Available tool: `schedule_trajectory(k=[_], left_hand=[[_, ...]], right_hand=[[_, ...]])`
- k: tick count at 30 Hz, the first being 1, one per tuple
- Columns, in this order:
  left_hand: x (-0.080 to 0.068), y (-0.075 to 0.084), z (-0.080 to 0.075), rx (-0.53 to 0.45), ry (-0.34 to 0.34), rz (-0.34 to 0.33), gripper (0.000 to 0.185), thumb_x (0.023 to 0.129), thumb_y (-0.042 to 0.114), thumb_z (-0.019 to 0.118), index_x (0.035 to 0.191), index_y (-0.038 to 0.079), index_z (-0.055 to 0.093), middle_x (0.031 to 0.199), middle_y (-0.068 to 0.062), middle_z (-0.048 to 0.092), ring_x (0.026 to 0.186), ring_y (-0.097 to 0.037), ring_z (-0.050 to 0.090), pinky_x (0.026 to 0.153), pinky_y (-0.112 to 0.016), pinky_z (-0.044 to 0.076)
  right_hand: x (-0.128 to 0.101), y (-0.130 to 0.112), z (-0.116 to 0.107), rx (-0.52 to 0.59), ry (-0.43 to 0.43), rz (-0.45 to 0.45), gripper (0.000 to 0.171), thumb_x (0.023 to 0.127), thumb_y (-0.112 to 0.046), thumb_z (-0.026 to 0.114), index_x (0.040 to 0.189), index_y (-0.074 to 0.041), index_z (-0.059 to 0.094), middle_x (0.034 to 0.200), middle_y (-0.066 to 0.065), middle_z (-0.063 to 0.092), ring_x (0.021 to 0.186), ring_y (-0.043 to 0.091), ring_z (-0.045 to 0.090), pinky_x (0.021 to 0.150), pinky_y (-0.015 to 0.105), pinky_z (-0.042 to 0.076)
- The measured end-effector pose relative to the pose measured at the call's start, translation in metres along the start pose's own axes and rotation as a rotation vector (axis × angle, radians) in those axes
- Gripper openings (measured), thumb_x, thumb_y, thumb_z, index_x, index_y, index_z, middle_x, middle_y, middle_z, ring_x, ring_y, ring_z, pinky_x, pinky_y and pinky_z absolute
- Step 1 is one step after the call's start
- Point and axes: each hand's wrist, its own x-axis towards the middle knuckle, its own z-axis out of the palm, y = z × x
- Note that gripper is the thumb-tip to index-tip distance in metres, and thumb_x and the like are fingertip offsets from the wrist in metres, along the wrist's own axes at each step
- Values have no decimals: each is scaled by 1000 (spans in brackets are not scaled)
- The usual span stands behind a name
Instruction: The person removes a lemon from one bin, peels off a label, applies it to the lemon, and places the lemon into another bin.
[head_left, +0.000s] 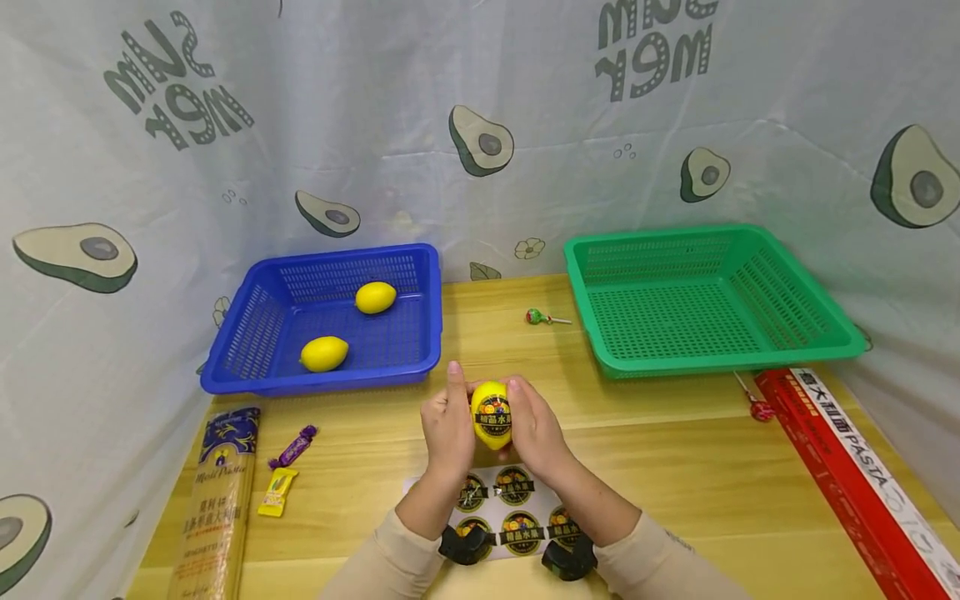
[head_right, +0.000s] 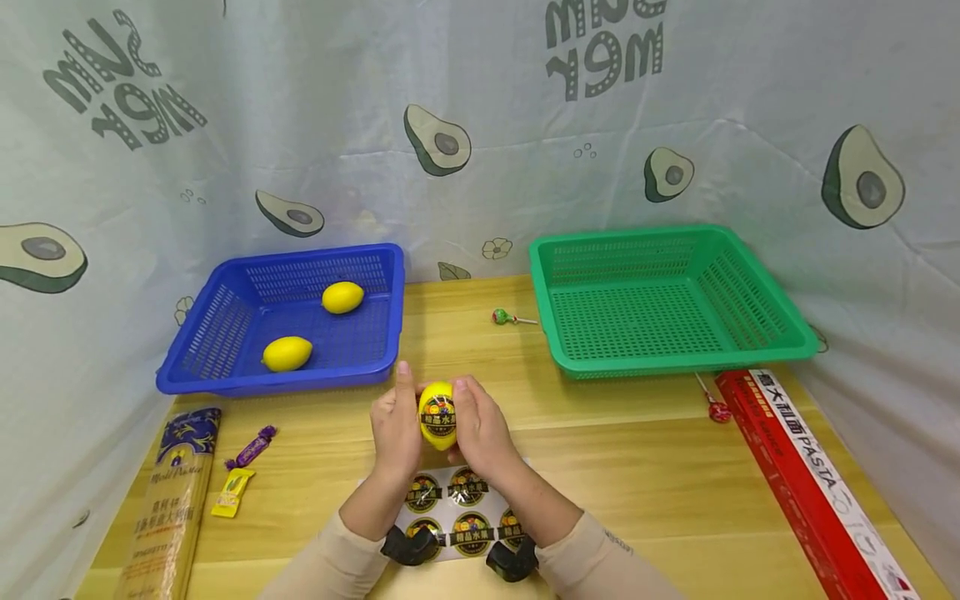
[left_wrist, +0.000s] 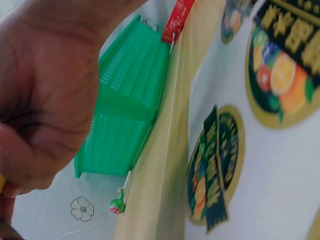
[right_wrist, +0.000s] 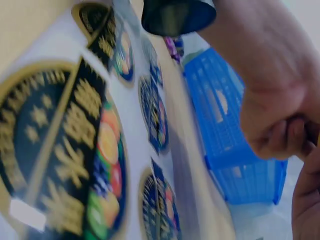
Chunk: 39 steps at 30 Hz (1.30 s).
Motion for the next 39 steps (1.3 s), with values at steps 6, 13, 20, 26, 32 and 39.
schedule_trajectory(k=[6,13,20,26,32,39], left_hand=[[7,3,-5,129,-282,-49,53,109,45,44,113,1,72,93,-20,69,55,-12,54,52,-23,48],[7,4,-7,-67,-571,-164,49,104,36,60,137,1,53,113,-8,56,63,-11,59,56,-21,55],[6,5,-5,-250,-602,-241,49,108,29,52,141,-6,42,110,-1,53,67,-10,59,59,-20,57],[14,6,-11,-107,-617,-200,47,109,33,47,141,-3,49,115,-6,57,76,-11,61,69,-25,60],[25,15,-28,29,-752,-37,57,102,23,64,152,8,42,146,-21,47,97,-15,63,83,-29,59],[25,22,-35,67,-915,15,67,87,5,80,147,5,49,145,-22,47,106,-16,64,88,-24,58]], right_hand=[[11,-1,-17,15,33,123,58,113,-43,21,101,0,59,66,9,57,44,20,52,43,44,53],[14,-3,-30,-53,33,79,55,113,-42,21,107,-1,59,73,13,58,49,20,53,45,40,54],[14,-2,-32,-30,78,73,55,113,-38,18,110,-1,58,73,12,58,49,18,51,43,35,52],[16,0,-34,41,73,104,54,112,-38,21,104,1,57,70,10,56,47,17,49,39,32,48],[17,-1,-39,57,-98,111,52,111,-38,30,102,5,58,68,7,59,47,14,50,38,29,44],[14,-6,-48,-7,-146,171,54,112,-43,28,123,1,56,82,8,58,53,14,51,42,26,45]])
